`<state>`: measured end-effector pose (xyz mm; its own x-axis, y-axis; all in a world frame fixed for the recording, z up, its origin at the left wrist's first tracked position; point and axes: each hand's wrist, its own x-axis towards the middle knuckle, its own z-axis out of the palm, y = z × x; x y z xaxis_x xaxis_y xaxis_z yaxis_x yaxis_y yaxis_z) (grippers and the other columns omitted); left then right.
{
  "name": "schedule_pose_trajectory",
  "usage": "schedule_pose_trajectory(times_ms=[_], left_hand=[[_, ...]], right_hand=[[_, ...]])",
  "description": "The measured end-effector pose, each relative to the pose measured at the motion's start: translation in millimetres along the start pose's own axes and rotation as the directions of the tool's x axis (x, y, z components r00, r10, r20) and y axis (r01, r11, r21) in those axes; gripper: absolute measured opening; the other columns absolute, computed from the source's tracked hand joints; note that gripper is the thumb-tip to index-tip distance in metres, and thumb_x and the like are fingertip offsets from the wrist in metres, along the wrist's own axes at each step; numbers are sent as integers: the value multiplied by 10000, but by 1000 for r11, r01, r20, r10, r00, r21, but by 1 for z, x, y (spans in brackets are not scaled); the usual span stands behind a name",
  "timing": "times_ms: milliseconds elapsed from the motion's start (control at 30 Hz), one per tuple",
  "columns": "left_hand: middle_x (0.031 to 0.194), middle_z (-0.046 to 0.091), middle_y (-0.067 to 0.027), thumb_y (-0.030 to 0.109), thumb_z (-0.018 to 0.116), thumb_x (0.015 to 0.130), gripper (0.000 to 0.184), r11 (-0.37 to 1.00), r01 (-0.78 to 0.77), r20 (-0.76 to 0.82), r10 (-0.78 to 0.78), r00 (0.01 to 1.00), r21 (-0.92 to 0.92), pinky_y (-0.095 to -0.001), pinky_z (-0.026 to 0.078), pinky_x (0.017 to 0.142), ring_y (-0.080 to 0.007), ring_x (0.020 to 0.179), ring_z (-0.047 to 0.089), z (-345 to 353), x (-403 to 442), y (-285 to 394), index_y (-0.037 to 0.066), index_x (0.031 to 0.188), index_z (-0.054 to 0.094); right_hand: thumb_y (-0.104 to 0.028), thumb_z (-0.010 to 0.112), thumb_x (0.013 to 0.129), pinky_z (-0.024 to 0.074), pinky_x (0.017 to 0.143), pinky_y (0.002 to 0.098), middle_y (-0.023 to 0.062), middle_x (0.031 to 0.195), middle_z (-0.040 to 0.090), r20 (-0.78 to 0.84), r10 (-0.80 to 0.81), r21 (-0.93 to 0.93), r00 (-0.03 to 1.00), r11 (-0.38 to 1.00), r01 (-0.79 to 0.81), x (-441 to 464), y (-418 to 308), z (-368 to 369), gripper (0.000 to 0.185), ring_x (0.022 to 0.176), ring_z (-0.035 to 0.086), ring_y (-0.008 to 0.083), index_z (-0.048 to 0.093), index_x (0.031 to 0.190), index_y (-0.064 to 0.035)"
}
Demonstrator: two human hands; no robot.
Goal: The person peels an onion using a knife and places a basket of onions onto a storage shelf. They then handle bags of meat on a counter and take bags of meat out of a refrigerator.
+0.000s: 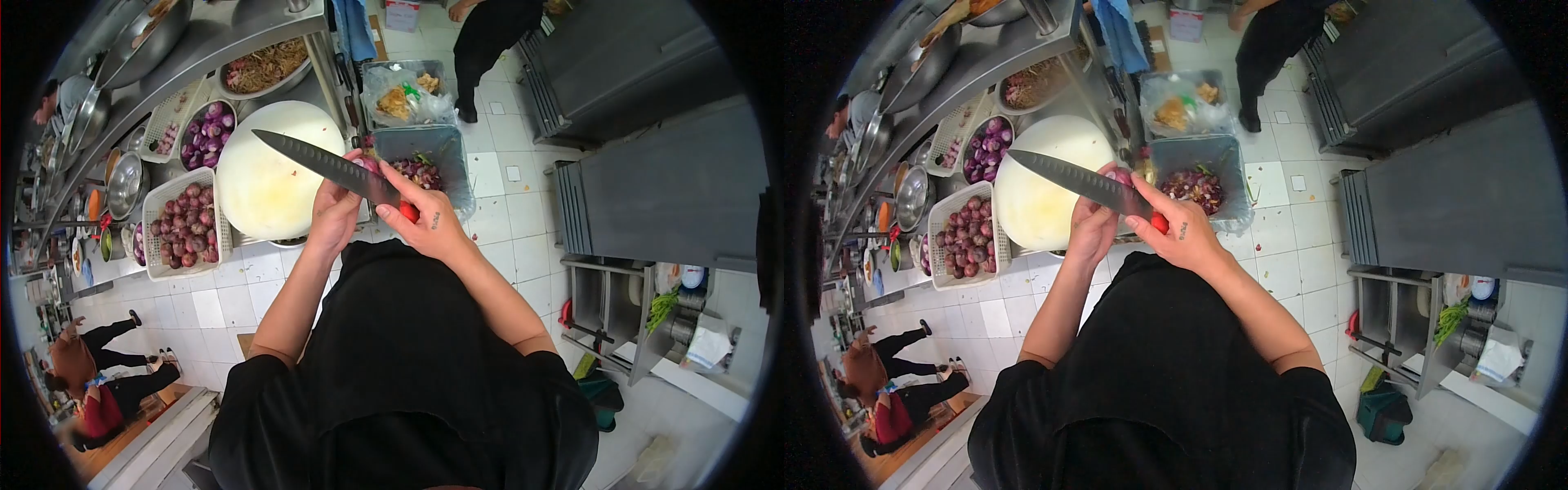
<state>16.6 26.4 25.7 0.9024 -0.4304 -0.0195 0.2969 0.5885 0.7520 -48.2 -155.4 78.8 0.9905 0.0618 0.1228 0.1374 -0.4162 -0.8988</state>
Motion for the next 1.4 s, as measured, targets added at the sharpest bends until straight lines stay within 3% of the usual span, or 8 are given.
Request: schedule_pose_trajectory(times_ms=[267, 333, 433, 567, 767, 833, 1067, 1400], left_hand=[[1382, 536, -75, 35, 695, 929, 629, 994, -49, -35, 53, 998, 98, -345, 381, 1119, -174, 1278, 511, -1, 1, 0, 14, 1485, 402], [1389, 527, -90, 71, 726, 915, 630, 977, -123, 30, 119, 992, 172, -349, 371, 1127, -188, 1280, 509, 2, 3, 2, 2, 1460, 416], [1389, 526, -102, 88, 736, 909, 624, 977, -114, 15, 113, 993, 179, -351, 366, 1133, -196, 1283, 507, 8, 2, 6, -4, 1442, 425], [1392, 526, -101, 49, 721, 906, 648, 975, -150, 21, 148, 989, 165, -350, 376, 1123, -195, 1282, 508, 3, 6, 0, 0, 1471, 408], [1362, 552, -72, -15, 698, 896, 678, 978, -68, -1, 70, 998, 196, -334, 403, 1085, -174, 1240, 536, 4, 2, 7, 8, 1505, 401], [1354, 557, -69, -9, 698, 899, 673, 973, -69, 20, 67, 998, 219, -336, 402, 1086, -177, 1242, 535, 3, 3, 8, 7, 1502, 401], [1322, 574, -85, 30, 719, 897, 624, 950, -101, 51, 90, 995, 296, -346, 398, 1098, -189, 1245, 539, -7, 13, 3, -4, 1452, 434], [1346, 559, -104, 31, 710, 906, 608, 968, -87, 71, 72, 995, 236, -353, 385, 1128, -201, 1266, 534, -25, 15, -7, -9, 1445, 432]], right_hand=[[-258, 712, 934, 441, 569, 321, 74, 621, 565, 9, 10, -5, 1000, 1000, -10, 2, 1, 1, 560, 533, 494, 161, 552, 1449, -106], [-244, 681, 967, 466, 601, 297, 71, 760, 692, -174, -23, 135, 985, 990, 47, 9, 22, 9, 517, 593, 509, 94, 555, 1441, -82], [-222, 666, 978, 458, 625, 260, 16, 780, 658, -103, 224, 268, 969, 945, -190, 12, 37, -1, 529, 640, 477, 53, 525, 1468, -82], [-268, 695, 949, 418, 559, 294, 19, 593, 453, 26, 70, 91, 997, 993, -72, -2, 10, -6, 630, 539, 426, 109, 465, 1519, -133], [-183, 705, 936, 417, 573, 269, 29, 625, 458, 28, -14, -71, 1000, 997, 16, -1, -7, -5, 623, 557, 425, 109, 475, 1513, -126], [-270, 699, 939, 419, 540, 337, 91, 570, 476, -5, -30, -19, 1000, 999, 30, 0, -5, -5, 577, 497, 457, 222, 528, 1474, -141], [-252, 661, 971, 402, 534, 307, 70, 563, 477, -24, 14, 54, 1000, 998, -13, 9, 12, 0, 448, 502, 435, 153, 608, 1400, -134], [-382, 502, 1072, 323, 414, 238, -50, 586, 461, 43, 496, 569, 868, 702, -429, 20, 78, -19, 472, 451, 399, 53, 537, 1462, -116]])
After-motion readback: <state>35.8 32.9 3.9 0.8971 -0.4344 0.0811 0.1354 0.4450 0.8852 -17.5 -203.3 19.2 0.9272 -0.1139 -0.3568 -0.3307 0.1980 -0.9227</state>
